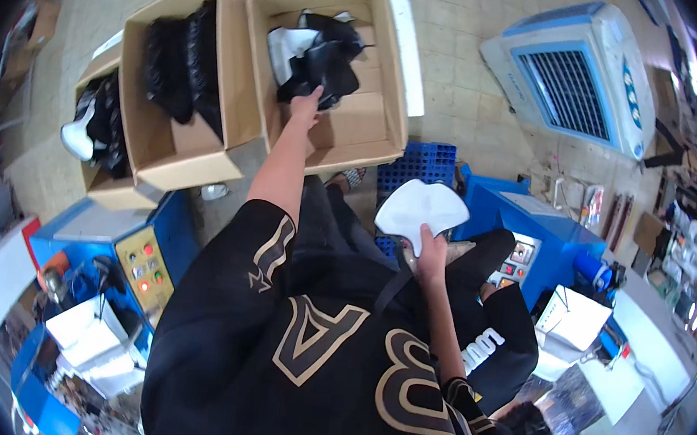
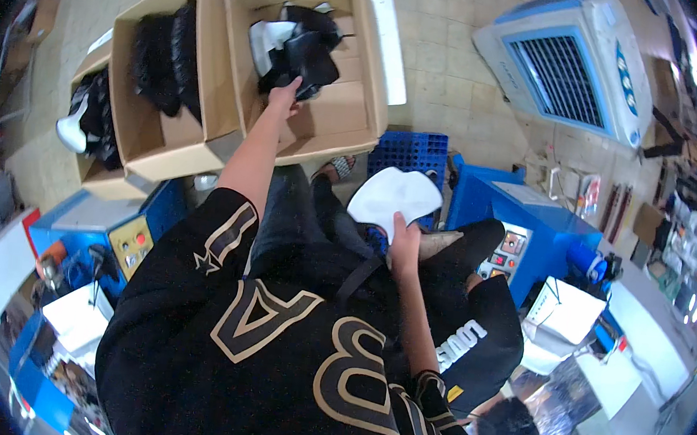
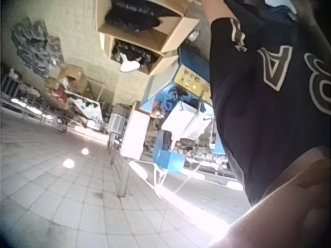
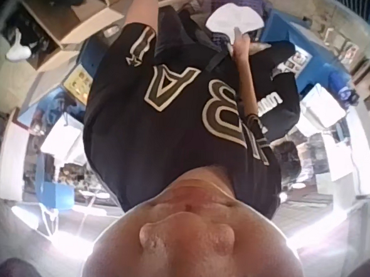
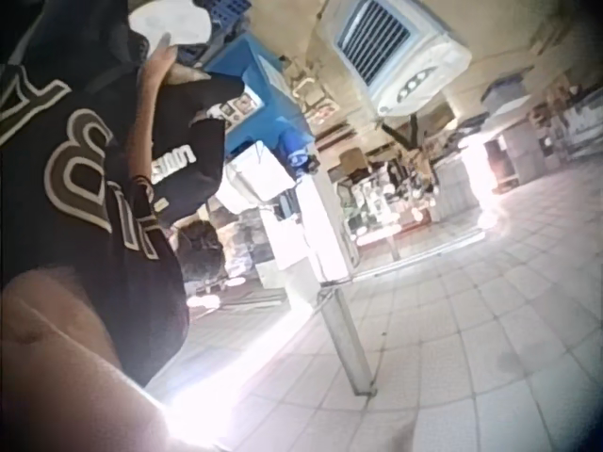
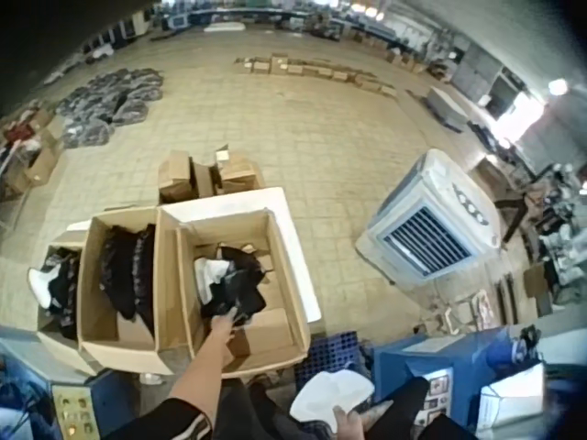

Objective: The person shapes shoe components using a heated molding machine, positioning fabric pieces onto the forms by hand, pressing them down to mold them, removing the finished pieces, and placing them into boxes.

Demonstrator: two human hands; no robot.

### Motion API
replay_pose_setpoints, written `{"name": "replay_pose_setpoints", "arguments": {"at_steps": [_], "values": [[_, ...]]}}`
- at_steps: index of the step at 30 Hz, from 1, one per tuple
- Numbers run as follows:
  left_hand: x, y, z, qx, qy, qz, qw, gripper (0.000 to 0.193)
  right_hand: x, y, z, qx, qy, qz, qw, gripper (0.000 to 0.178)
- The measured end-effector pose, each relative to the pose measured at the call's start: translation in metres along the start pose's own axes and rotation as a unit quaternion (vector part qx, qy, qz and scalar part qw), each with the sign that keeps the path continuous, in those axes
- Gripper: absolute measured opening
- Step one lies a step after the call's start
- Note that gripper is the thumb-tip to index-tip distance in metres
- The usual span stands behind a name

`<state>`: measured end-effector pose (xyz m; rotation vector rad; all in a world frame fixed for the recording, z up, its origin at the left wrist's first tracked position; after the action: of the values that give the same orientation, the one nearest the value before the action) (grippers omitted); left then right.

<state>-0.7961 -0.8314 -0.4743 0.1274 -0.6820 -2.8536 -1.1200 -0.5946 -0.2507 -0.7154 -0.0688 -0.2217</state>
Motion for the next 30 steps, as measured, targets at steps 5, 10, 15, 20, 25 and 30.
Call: {"name": "replay_pose_setpoints", "arguments": {"at_steps": [5,10,15,20,25,30], "values": [[0.001,0.002,-0.044,0.046,0.045,0.034,0.997,0.039,0.023,0.003,0.012,-0.018,-0.033,0.113,0.993,0.033],[0.033,0.012,-0.005,0.037,-0.067,0.134,0.988,0.03,0.027,0.015,0.011,-0.008,-0.008,0.131,0.991,0.037],[0.01,0.033,0.09,0.283,-0.186,0.14,0.93,0.028,0.053,-0.01,0.001,-0.021,-0.018,0.081,0.996,0.038],[-0.009,0.03,0.197,0.324,-0.132,-0.191,0.917,0.032,0.088,-0.042,-0.017,-0.027,-0.105,0.117,0.987,0.042],[0.059,0.009,0.305,0.234,-0.285,-0.47,0.802,0.034,0.096,-0.057,-0.036,-0.143,-0.133,0.155,0.968,0.059],[0.069,-0.017,0.312,0.442,-0.359,-0.471,0.673,0.06,0.102,-0.077,-0.024,-0.042,-0.198,-0.031,0.979,0.048]]}}
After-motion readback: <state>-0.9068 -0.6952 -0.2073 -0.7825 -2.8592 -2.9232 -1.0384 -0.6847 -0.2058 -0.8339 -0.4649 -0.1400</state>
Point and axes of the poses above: each hand's wrist, its own z-axis away from the middle knuckle, its own x-axis out of the palm, y = z × x, the point moved 3 cm from there along -z, towards the middle knuckle, and after that the axes turned 15 degrees about -y, right-handed, at the moved point
